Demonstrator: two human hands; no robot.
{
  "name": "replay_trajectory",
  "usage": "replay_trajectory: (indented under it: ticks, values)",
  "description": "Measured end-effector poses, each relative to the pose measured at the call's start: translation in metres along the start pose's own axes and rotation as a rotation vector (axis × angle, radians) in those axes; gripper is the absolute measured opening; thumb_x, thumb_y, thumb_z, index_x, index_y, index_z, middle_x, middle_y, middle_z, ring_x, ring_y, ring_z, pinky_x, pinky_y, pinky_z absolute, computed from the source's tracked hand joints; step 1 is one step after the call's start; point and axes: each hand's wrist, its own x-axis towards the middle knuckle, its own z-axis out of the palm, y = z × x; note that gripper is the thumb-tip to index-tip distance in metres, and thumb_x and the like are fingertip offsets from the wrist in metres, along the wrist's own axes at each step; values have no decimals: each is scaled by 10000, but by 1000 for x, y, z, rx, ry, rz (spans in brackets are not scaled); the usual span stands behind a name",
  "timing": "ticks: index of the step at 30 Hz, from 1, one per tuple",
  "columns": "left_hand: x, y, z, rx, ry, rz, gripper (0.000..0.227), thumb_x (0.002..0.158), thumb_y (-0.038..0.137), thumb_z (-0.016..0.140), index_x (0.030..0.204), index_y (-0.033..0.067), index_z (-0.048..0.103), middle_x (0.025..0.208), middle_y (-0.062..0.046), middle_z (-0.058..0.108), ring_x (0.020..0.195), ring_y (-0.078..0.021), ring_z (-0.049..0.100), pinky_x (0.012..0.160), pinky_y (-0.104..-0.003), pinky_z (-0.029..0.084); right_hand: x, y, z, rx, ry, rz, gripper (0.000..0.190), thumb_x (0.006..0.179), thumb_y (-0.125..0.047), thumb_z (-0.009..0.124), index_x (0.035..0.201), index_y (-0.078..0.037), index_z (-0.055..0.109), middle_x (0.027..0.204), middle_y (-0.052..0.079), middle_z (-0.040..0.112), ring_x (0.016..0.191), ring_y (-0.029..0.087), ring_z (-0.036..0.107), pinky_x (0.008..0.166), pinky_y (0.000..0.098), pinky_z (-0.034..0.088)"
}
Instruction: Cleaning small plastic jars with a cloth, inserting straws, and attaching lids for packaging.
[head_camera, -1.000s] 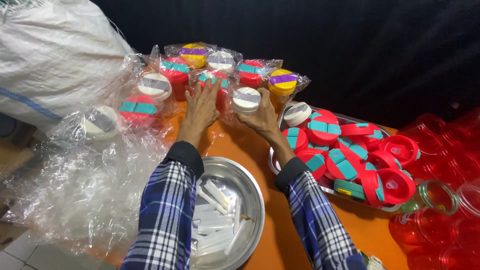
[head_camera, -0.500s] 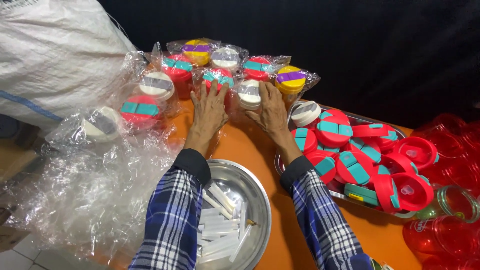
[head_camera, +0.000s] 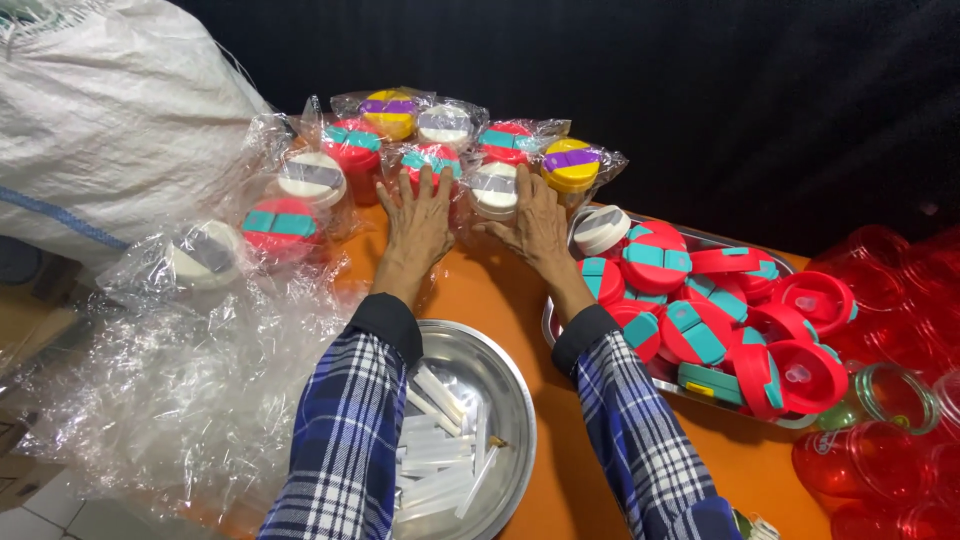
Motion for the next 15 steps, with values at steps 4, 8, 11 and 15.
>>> replay_trajectory:
  ticks: [4,8,11,15]
  values:
    - [1,-2,3,17,1,12,1009,725,165,824,1586,160,299,1620,-203,317,1495,-516,213,1130,-810,120,-2,-7,-6,-1,12,16,1070,714,-434,902,1546,-79,330,1243,180,584,1174,431,620,910,576,567]
    - [-1,-1,4,17,-7,11,1016,738,159,831,1591,150,279,1620,-213,316,1493,-519,212,1133,-806,110,-4,-9,3,-7,20,72,1059,737,-497,882,1531,-86,315,1220,174,573,1157,422,624,877,570,580]
    - [2,0,7,28,-9,7,1067,718,164,844,1602,147,247,1626,-219,304,1492,-525,208,1135,-807,93,-3,-12,4,3,7,108,1159,711,-498,906,1571,-84,248,1302,184,529,1205,426,593,892,584,579]
    - [-5,6,-5,38,-1,-12,1153,704,150,861,1626,139,169,1631,-232,284,1488,-535,210,1140,-807,92,-7,-15,-7,72,-33,103,1325,632,-490,962,1603,-40,180,1398,206,470,1289,457,535,947,613,569]
